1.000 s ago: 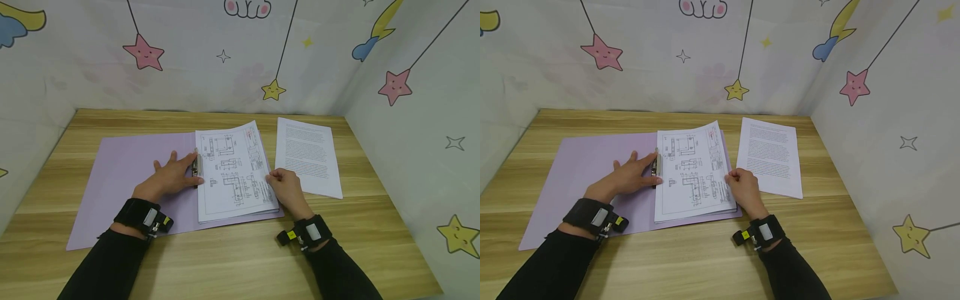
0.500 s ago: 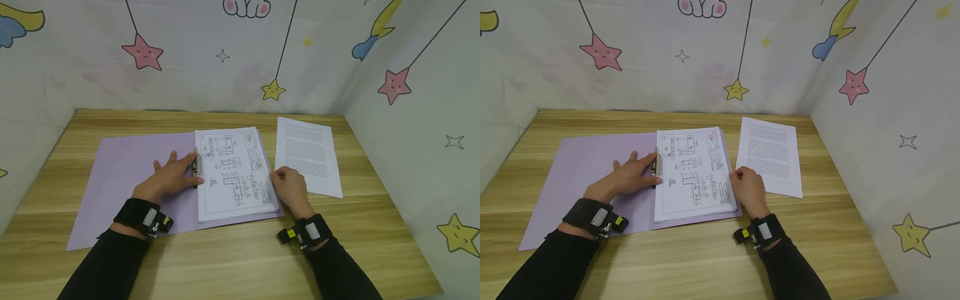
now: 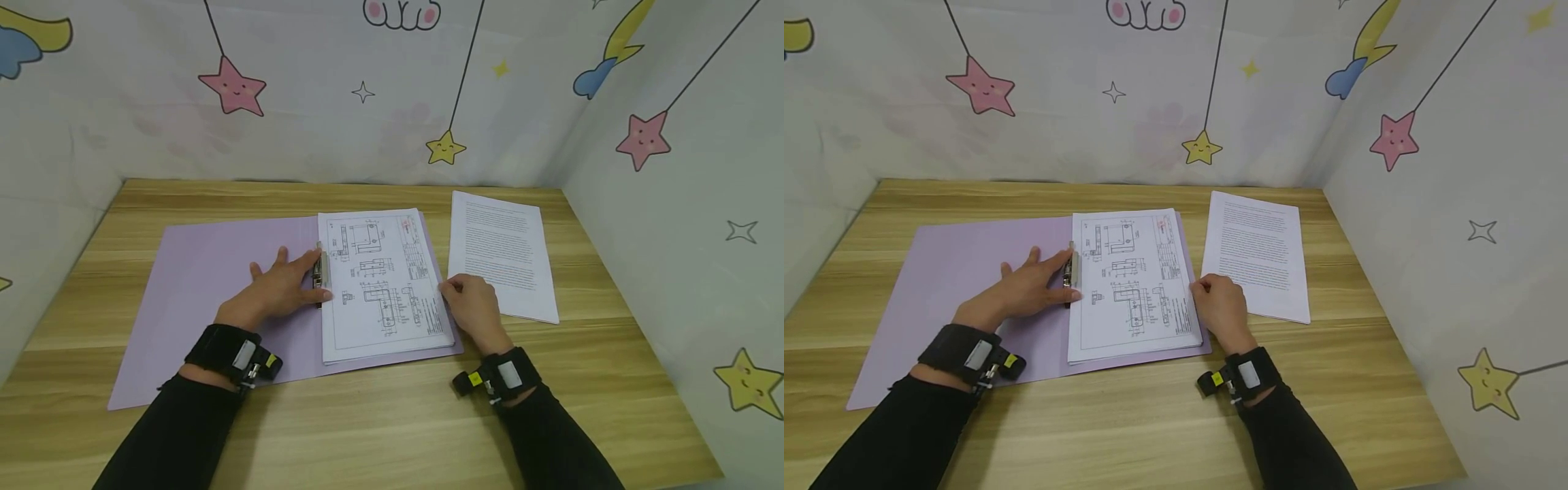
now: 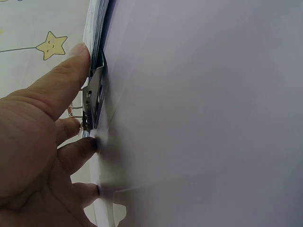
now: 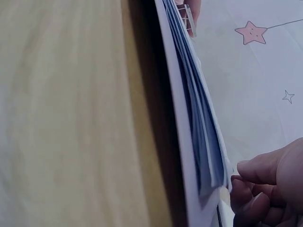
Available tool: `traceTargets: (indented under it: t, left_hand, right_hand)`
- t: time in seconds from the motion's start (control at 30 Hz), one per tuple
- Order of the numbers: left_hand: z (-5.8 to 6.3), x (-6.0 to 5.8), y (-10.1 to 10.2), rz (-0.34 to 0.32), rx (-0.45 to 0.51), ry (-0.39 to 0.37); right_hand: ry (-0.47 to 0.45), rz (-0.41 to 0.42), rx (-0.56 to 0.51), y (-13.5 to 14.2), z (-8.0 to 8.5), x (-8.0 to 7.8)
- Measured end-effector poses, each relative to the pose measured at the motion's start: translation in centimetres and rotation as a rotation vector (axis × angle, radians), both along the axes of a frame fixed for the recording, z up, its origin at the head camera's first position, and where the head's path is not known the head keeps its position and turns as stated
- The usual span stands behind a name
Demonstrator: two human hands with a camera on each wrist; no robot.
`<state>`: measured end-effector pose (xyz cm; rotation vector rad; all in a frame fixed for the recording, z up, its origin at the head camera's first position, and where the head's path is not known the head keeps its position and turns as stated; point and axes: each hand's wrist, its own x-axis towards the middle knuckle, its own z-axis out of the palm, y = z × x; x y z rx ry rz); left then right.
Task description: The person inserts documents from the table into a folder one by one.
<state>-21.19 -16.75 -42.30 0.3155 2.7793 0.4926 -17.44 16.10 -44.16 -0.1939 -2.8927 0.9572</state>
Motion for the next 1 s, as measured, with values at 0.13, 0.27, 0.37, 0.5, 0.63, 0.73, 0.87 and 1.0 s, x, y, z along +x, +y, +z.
traceTargets:
  t: [0.13, 0.27, 0.37, 0.5, 0.63, 0.73, 0.87, 1.0]
  left_hand:
    - [0.1, 0.1, 0.0, -0.004, 0.004, -0.003]
    - [0.2, 0.2, 0.0, -0.006, 0.013, -0.002]
    - [0.3, 0.2, 0.0, -0.006, 0.017, 0.003]
    - [0.3, 0.2, 0.0, -0.008, 0.014, 0.011]
    - [0.3, 0.2, 0.0, -0.015, 0.009, 0.014]
    - [0.2, 0.1, 0.0, -0.018, 0.002, 0.011]
    - [0.3, 0.2, 0.0, -0.019, -0.003, 0.005]
    - [0.4, 0.1, 0.1, -0.017, 0.000, 0.007]
  right_hand:
    - [0.027, -0.014, 0.026, 1.0, 0.0, -0.2]
    - [0.045, -0.037, 0.060, 2.4, -0.1, -0.4]
    - [0.065, -0.052, 0.090, 3.5, -0.2, -0.6]
    - [0.047, -0.064, 0.130, 4.9, -0.3, -0.6]
    - [-0.044, -0.045, 0.185, 6.0, -0.4, -0.4]
    - [-0.100, -0.009, 0.215, 6.6, -0.4, 0.0]
    - [-0.124, 0.027, 0.218, 7.0, -0.3, 0.4]
    - [-0.111, 0.005, 0.212, 7.8, -0.2, 0.5]
